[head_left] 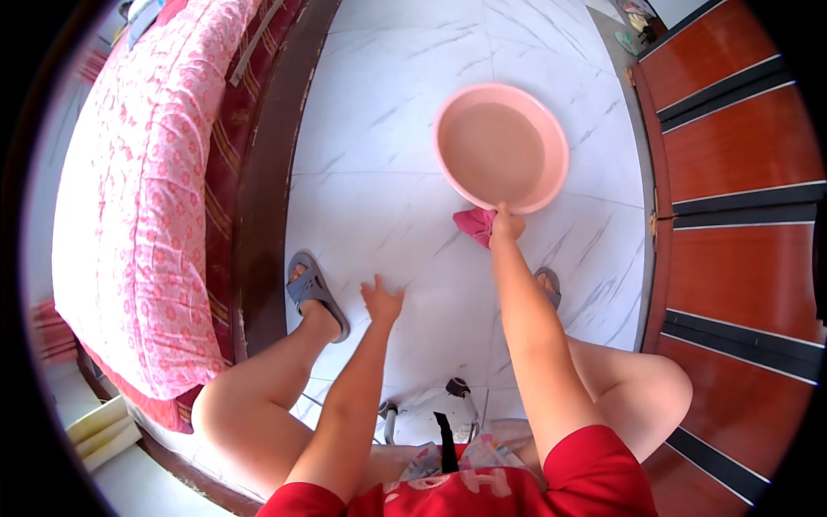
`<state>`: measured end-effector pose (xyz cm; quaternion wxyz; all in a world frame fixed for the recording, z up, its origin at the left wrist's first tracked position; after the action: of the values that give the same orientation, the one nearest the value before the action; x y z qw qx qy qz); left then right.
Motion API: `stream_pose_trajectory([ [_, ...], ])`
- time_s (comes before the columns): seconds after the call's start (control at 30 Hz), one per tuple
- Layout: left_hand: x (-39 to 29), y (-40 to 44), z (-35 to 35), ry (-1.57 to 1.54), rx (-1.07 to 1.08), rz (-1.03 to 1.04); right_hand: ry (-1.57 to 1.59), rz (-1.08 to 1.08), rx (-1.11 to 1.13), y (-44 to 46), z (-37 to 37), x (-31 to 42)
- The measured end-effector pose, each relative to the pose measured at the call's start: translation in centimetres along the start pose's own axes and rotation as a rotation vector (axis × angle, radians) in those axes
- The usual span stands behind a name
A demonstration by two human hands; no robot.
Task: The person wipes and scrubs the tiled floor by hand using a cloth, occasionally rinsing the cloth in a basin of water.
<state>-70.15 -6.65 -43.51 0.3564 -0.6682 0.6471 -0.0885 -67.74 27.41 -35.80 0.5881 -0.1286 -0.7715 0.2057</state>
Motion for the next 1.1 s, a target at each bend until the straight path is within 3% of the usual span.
stream_pose_trajectory([
  [0.2,-0.4,-7.8,3.7,-0.131,0.000,0.101,0.060,-0.152,0.010,-3.3,-5.1,-3.7],
  [0.27,-0.1,-10.5,4.9,-0.146,0.036,0.099,-0.078,-0.177,-0.037,-4.3,-6.9,-5.4],
  [0.4,1.1,-15.5,6.2,-0.184,0.053,0.080,-0.183,-0.109,-0.033,-9.2,-10.6,-7.6],
  [0.5,2.6,-18.1,6.6,-0.142,0.049,0.115,-0.232,-0.185,-0.075,-11.3,-12.8,-9.9],
  [0.57,3.2,-19.5,6.1,-0.150,0.051,0.103,-0.133,-0.075,-0.053,-13.5,-14.3,-10.0],
  [0.73,6.4,-22.8,6.6,-0.124,0.051,0.149,-0.269,-0.142,-0.067,-14.5,-17.3,-13.7],
  [0.93,9.2,-26.4,7.1,-0.059,0.044,0.089,-0.321,-0.143,0.133,-15.4,-19.8,-15.5],
  [1.0,9.1,-27.3,6.4,-0.125,0.117,0.095,-0.022,0.194,0.175,-15.7,-20.1,-17.8],
  [1.03,9.0,-27.8,5.8,-0.134,0.106,0.085,-0.028,0.189,0.190,-17.1,-20.5,-16.8],
  [1.1,8.6,-28.6,5.0,-0.176,0.112,0.079,0.209,0.543,0.432,-20.9,-21.0,-16.0],
])
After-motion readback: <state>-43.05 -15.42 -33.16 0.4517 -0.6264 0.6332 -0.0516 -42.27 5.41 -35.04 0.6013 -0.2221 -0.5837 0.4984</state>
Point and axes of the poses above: each hand's wrist, its own y-axis towards the middle knuckle, its own z-axis out of the palm, x = y × z, the point moved 5 cm from there along y, towards the middle knuckle, and after that the axes turned 2 degrees about -z, right-handed, at the moved point
